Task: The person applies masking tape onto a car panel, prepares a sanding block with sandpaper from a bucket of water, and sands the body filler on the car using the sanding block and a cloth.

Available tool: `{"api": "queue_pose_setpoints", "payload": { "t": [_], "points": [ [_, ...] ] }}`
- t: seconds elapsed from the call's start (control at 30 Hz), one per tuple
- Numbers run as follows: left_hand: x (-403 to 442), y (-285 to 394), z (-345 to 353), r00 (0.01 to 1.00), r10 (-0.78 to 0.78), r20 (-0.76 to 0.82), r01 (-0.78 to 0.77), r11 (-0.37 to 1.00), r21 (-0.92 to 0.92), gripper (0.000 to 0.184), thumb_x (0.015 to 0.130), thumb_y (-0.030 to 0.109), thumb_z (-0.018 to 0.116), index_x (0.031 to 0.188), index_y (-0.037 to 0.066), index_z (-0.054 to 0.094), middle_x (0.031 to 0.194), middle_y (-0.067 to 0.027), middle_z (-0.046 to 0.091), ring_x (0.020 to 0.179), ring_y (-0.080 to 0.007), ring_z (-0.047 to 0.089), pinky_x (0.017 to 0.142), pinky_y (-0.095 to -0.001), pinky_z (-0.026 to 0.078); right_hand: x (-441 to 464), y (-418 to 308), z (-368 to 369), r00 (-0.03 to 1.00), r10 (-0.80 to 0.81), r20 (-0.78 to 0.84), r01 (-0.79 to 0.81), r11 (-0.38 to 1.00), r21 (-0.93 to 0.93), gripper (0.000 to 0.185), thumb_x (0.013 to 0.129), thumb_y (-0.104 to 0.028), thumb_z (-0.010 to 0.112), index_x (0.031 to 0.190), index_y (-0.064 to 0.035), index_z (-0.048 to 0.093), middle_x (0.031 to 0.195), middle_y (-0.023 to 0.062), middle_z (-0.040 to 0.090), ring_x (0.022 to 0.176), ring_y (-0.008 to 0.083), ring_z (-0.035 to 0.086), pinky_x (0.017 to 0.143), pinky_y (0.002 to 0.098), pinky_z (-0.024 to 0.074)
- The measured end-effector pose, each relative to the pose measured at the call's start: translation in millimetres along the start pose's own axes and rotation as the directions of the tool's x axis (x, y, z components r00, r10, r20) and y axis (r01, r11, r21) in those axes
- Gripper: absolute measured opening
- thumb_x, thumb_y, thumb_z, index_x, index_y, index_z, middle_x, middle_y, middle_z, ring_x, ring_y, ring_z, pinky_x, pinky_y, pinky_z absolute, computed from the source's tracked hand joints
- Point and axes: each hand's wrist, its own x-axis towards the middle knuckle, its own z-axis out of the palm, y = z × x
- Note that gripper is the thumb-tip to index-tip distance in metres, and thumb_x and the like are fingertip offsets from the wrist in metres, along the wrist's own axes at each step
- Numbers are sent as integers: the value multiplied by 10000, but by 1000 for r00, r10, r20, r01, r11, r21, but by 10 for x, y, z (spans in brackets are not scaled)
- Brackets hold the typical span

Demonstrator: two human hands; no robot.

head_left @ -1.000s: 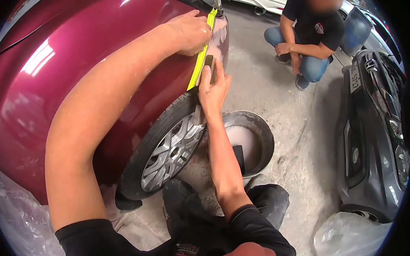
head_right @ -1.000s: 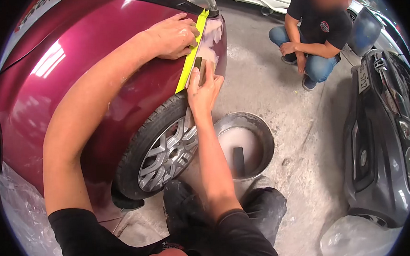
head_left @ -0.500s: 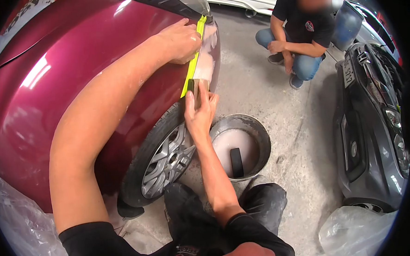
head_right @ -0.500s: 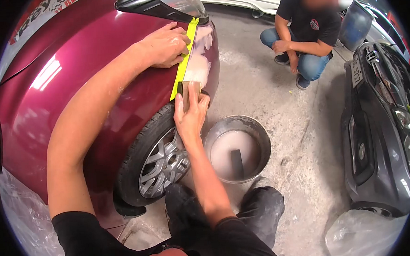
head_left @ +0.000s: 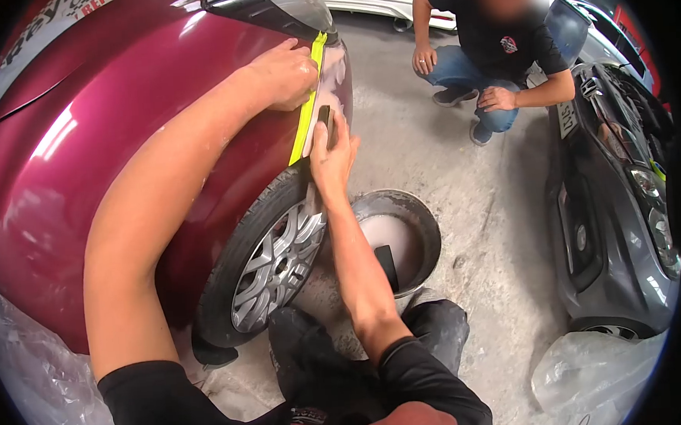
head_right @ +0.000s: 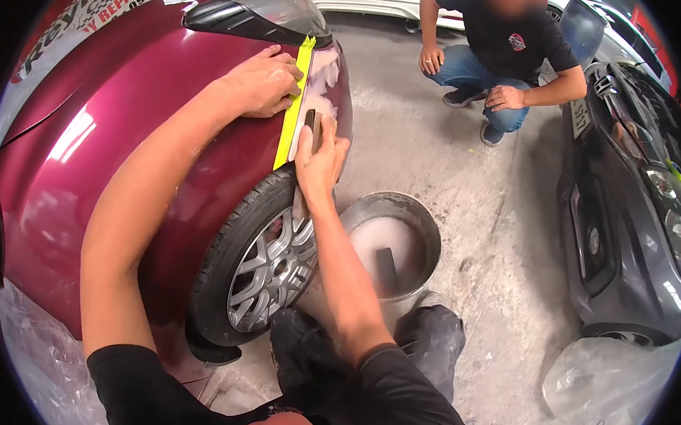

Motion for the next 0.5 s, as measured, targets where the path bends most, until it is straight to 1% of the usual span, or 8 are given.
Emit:
{"api": "queue_pose_setpoints", "payload": {
  "t": [0.07,0.13,0.2,0.3,0.4,0.43,0.47,0.5],
  "points": [
    [8,-18,-73,1000,-17,18,17,1000,23,248,883,230,707,1066,106,820,1295,-96,709,1300,-295,575,1216,-543,354,-321,-63,-14,1000,7,-17,-8,998,-64,543,984,-295,693,1439,-23,575,1078,300,566,995,437,579,910,495,486],
    [12,21,-78,999,-18,41,17,999,32,249,887,230,704,1068,106,819,1291,-98,709,1293,-299,579,1216,-545,356,-533,-174,-75,999,-43,4,43,999,-27,526,970,-300,711,1417,-45,603,1089,307,556,982,426,588,910,487,487],
    [28,8,-68,999,-11,48,11,1000,1,246,888,232,704,1067,109,821,1289,-103,711,1292,-301,581,1213,-548,356,-302,-273,-46,998,68,-7,-69,997,-47,503,989,-281,673,1390,17,622,1278,273,655,1119,398,567,1024,461,453],
    [6,12,-51,999,-14,51,14,1000,7,247,888,232,704,1070,113,822,1282,-106,714,1297,-303,579,1213,-550,356,99,-233,-27,960,276,40,-276,961,-4,494,999,-282,662,1396,9,625,1282,275,658,1177,402,563,1050,455,441],
    [18,9,-71,999,-27,40,27,1000,14,247,887,229,703,1069,112,823,1272,-114,718,1297,-306,581,1214,-552,353,-207,-138,46,985,163,-62,-165,986,-15,500,1005,-292,655,1407,3,622,1230,292,657,1207,414,561,1055,455,439],
    [22,6,-67,999,-32,39,32,999,24,246,886,227,703,1067,111,823,1268,-116,720,1296,-307,582,1214,-552,353,-405,-242,-38,997,79,-18,-80,996,-37,504,1008,-294,653,1412,4,619,1214,313,649,1190,420,566,1056,467,437],
    [28,16,-39,998,-32,45,31,999,28,245,885,226,703,1064,111,824,1263,-118,722,1295,-308,584,1214,-553,352,-518,-304,-101,990,134,49,-134,991,-7,495,1009,-280,650,1413,5,617,1254,316,646,1184,429,566,1067,473,430],
    [15,4,1,1000,-24,-19,24,1000,-11,237,879,221,704,1047,106,826,1266,-122,723,1291,-311,587,1211,-555,353,-466,-247,-56,997,73,-7,-73,997,-11,521,998,-307,667,1427,-17,609,1161,293,597,1111,426,578,1009,475,459]
  ]
}}
